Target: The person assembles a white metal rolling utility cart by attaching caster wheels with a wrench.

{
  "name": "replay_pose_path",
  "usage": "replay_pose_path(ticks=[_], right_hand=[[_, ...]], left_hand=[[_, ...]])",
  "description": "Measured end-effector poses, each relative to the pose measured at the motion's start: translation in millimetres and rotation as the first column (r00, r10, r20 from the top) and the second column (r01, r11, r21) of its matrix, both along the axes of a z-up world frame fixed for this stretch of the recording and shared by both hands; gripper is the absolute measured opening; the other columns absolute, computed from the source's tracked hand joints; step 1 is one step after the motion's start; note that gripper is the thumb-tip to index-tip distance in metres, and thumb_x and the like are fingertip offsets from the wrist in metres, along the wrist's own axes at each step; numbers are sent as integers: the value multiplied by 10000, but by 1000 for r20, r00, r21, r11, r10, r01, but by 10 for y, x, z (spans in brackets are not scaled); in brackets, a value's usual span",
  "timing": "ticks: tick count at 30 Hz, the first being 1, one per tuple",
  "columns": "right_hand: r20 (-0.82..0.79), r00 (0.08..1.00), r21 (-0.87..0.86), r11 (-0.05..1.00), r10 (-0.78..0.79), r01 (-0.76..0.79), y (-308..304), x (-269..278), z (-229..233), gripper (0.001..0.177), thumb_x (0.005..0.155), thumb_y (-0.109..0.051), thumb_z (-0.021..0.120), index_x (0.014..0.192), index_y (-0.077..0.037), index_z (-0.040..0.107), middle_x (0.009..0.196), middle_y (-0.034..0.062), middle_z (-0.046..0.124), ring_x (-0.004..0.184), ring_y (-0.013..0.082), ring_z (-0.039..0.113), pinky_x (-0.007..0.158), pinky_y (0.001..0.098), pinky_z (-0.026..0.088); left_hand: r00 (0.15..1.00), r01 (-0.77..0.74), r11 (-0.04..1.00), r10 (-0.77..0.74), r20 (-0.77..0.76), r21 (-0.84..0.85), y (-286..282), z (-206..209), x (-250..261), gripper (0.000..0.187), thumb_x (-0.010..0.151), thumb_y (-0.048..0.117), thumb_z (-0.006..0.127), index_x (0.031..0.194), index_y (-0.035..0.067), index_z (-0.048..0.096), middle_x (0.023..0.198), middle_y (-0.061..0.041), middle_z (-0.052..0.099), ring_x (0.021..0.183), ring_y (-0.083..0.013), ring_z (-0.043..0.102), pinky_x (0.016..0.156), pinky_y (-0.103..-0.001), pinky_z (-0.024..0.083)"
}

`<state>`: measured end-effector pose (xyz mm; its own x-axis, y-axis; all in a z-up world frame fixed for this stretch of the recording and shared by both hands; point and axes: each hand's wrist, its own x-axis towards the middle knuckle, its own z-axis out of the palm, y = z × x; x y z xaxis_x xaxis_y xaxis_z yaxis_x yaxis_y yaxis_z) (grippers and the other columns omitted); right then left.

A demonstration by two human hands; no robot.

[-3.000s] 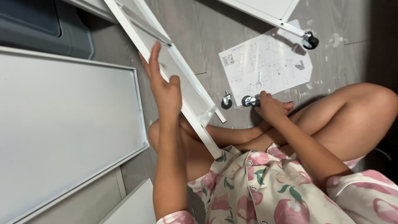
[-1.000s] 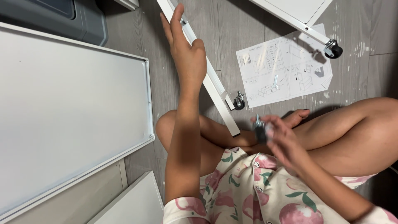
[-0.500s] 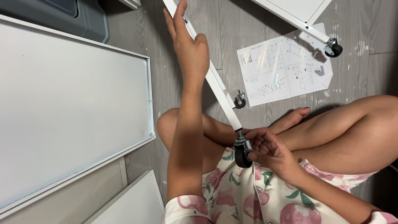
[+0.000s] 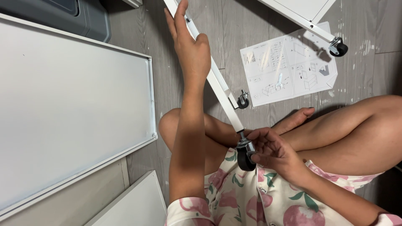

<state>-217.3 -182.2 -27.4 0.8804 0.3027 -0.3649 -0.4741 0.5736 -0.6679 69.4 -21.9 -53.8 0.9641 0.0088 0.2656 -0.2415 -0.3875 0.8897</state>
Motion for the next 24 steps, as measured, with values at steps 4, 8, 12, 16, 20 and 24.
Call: replay_pose_path(ticks=[4, 8, 12, 16, 20, 24], right_hand=[[18, 1000, 16, 1000, 4, -5, -27, 41, -3, 483, 921, 117, 621, 1369, 8, 475, 1431, 114, 514, 1310, 167, 515, 1045, 307, 437], [8, 1000, -1, 1000, -6, 6, -30, 59, 48, 486, 913, 85, 628, 1367, 10, 471, 1439, 118, 519, 1327, 160, 508, 1038, 300, 432], [-142, 985, 130, 984, -102, 121, -7, 53, 100, 453, 943, -15, 591, 1375, 17, 461, 1424, 137, 531, 1291, 169, 536, 984, 289, 456], [-228, 972, 423, 892, -64, 158, 58, 70, 326, 421, 1044, -89, 547, 1434, 27, 441, 1379, 160, 542, 1157, 200, 599, 888, 318, 524], [-295, 952, 277, 947, -80, 166, 122, 86, 354, 492, 952, 38, 574, 1428, 19, 450, 1314, 101, 558, 1067, 125, 613, 824, 243, 546], [-358, 921, 151, 964, -154, 220, 52, 39, 222, 457, 952, 75, 591, 1389, 28, 465, 1262, 84, 585, 968, 88, 647, 792, 210, 565]], left_hand=[[1000, 1, 1000, -1, 17, -3, -19, -13, 11, 832, 847, -146, 496, 1585, 218, 373, 1758, -239, 103, 1654, -421, 104, 1319, -524, 272], [999, 11, 999, -12, 39, 35, -11, -37, 3, 829, 850, -152, 492, 1590, 201, 371, 1745, -182, 234, 1680, -409, 31, 1352, -528, 222], [1000, 9, 1000, -9, 10, 12, 9, -3, 3, 823, 850, -148, 490, 1591, 191, 376, 1747, -179, 183, 1670, -397, 34, 1344, -525, 227], [1000, 0, 1000, 0, 19, -2, -14, -27, -3, 811, 861, -145, 490, 1590, 194, 382, 1757, -196, 166, 1674, -400, 46, 1350, -522, 228], [999, -27, 1000, 27, 46, 12, -82, -38, 13, 800, 865, -136, 513, 1583, 192, 378, 1756, -224, 166, 1661, -443, 109, 1340, -514, 253], [999, -33, 999, 34, 24, -35, -181, -28, 22, 795, 867, -114, 525, 1581, 189, 351, 1754, -259, 37, 1585, -482, 253, 1248, -483, 396]])
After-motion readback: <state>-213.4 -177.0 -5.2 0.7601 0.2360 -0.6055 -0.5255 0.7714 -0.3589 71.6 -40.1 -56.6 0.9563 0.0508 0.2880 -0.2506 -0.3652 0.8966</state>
